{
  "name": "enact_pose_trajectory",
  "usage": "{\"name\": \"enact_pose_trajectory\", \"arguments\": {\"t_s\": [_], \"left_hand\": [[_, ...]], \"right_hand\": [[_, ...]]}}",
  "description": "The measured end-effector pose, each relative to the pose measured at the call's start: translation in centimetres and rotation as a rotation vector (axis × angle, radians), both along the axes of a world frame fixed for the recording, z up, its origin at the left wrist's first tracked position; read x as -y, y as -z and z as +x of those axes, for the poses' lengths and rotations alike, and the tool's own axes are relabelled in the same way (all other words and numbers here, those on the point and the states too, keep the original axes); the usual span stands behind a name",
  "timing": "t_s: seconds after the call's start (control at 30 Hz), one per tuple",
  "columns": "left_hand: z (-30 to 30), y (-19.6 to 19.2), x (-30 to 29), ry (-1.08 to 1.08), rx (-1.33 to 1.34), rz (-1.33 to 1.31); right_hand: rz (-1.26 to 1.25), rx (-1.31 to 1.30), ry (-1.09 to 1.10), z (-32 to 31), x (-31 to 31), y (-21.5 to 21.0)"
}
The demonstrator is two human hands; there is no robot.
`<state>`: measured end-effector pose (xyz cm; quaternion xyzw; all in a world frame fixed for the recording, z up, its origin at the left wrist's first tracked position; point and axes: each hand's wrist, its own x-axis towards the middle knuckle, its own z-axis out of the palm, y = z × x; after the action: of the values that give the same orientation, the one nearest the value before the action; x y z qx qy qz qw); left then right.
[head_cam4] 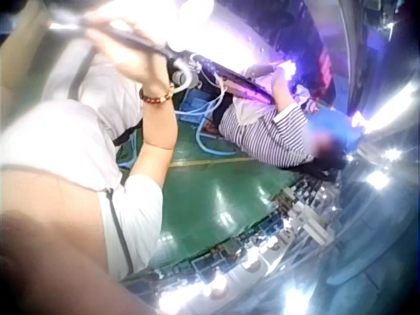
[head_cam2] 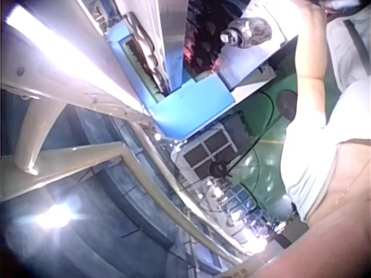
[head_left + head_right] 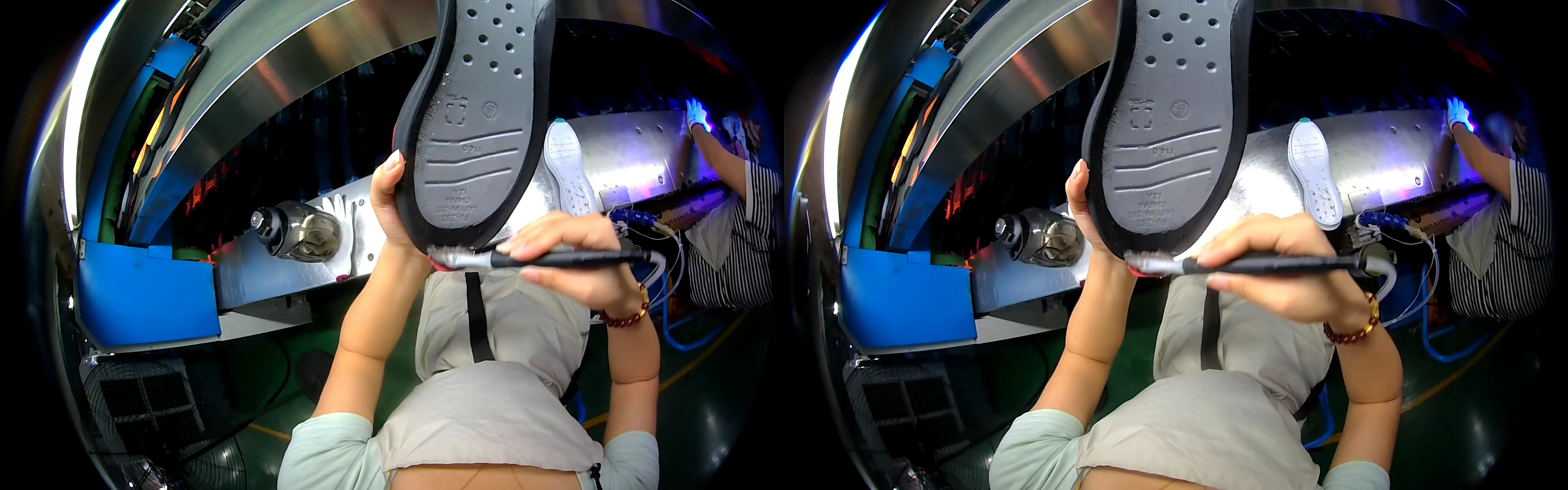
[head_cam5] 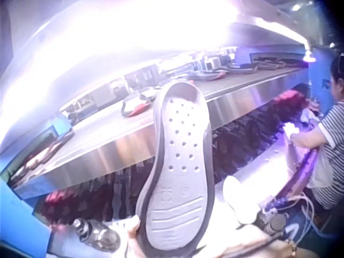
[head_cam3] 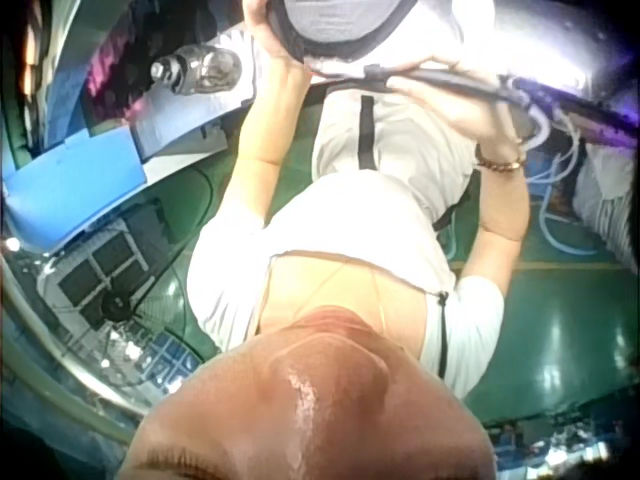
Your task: The person picks up shoe insoles from a conveyor belt and scrubs their surfaces with a brush. They handle multiple insoles one at a time, scrubbing the bottom and edges, then placing them back on the belt.
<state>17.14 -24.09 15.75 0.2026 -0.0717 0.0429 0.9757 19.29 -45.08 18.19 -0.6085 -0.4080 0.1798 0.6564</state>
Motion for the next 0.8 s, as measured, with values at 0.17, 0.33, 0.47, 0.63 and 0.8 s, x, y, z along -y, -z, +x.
{"name": "enact_pose_trajectory", "arguments": {"t_s": [0.17, 0.33, 0.47, 0.63, 0.8], "left_hand": [[0.2, -0.7, -0.6, 0.226, -0.081, -0.040], [-0.5, -1.2, 0.3, 0.389, -0.525, 0.251], [-1.3, -1.6, 1.0, 0.420, -0.725, 0.364], [-2.3, -1.5, 0.7, 0.455, -0.708, 0.425], [-3.4, -0.3, -0.2, 0.367, -0.765, 0.263]], "right_hand": [[0.073, 0.142, -0.225, 0.0, 0.6, -1.1], [-0.151, 0.199, -0.370, 2.9, 1.0, -1.6], [-0.123, 0.295, -0.503, 3.5, 1.7, -1.9], [-0.507, 0.277, -0.497, 3.7, 2.2, -1.8], [-0.255, 0.161, -0.389, 4.6, 3.1, -2.1]]}}
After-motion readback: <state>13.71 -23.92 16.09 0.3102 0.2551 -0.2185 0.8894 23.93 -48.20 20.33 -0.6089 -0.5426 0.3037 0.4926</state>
